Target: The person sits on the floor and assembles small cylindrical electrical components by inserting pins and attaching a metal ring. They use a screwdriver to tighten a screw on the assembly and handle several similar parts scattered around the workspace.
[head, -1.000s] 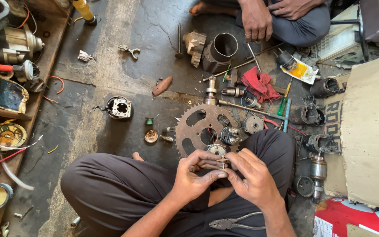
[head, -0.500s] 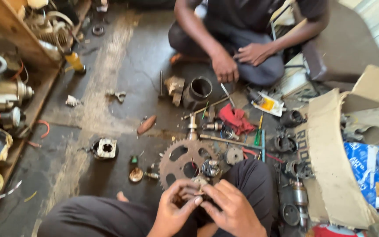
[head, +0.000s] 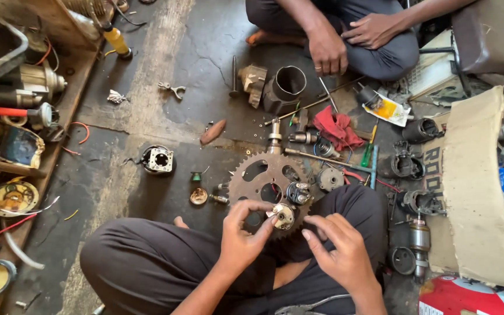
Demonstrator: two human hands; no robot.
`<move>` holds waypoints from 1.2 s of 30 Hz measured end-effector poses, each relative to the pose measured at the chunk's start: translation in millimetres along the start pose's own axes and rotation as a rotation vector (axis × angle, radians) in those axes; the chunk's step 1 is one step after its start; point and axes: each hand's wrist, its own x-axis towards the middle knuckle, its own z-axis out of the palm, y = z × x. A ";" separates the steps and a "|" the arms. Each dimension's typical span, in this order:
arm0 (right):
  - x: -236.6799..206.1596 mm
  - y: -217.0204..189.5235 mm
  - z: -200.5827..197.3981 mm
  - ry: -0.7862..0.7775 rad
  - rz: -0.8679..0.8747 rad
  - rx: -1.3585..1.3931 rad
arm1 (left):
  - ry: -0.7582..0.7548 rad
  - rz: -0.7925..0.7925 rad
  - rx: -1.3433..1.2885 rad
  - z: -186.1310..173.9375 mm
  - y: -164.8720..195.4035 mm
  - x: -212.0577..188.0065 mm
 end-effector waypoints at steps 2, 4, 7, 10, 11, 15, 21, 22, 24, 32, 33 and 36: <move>-3.5 3.3 2.8 -0.005 -0.006 0.011 | 0.012 0.070 0.085 1.6 2.4 0.8; -6.9 4.9 5.8 -0.015 0.019 0.030 | -0.005 0.085 0.091 1.4 3.2 1.9; -9.6 7.1 9.0 -0.023 0.028 0.030 | -0.081 0.149 0.171 0.8 0.4 2.4; -9.7 9.4 9.9 -0.026 0.046 0.039 | -0.118 0.202 0.174 -0.3 -3.5 1.9; -9.2 10.1 9.8 -0.021 0.028 0.037 | -0.121 0.202 0.186 -0.2 -4.3 2.3; -7.4 11.5 9.3 -0.012 0.000 0.030 | -0.109 0.221 0.220 1.3 -2.9 1.5; -6.1 14.2 12.0 -0.006 -0.025 0.043 | -0.088 0.250 0.244 0.6 2.8 0.3; -6.6 14.9 11.4 -0.008 -0.031 0.043 | -0.082 0.262 0.239 0.6 3.6 0.1; -7.2 15.3 11.0 -0.019 -0.004 0.054 | -0.080 0.248 0.197 -0.3 3.9 0.7; -0.3 10.9 19.4 -0.023 0.034 0.070 | -0.098 0.210 0.169 -0.6 1.2 2.8; 0.6 10.0 20.8 -0.030 0.042 0.070 | -0.105 0.218 0.165 -1.2 1.5 2.6; 5.0 8.9 26.7 -0.031 0.007 0.075 | -0.120 0.236 0.157 -2.8 1.9 3.7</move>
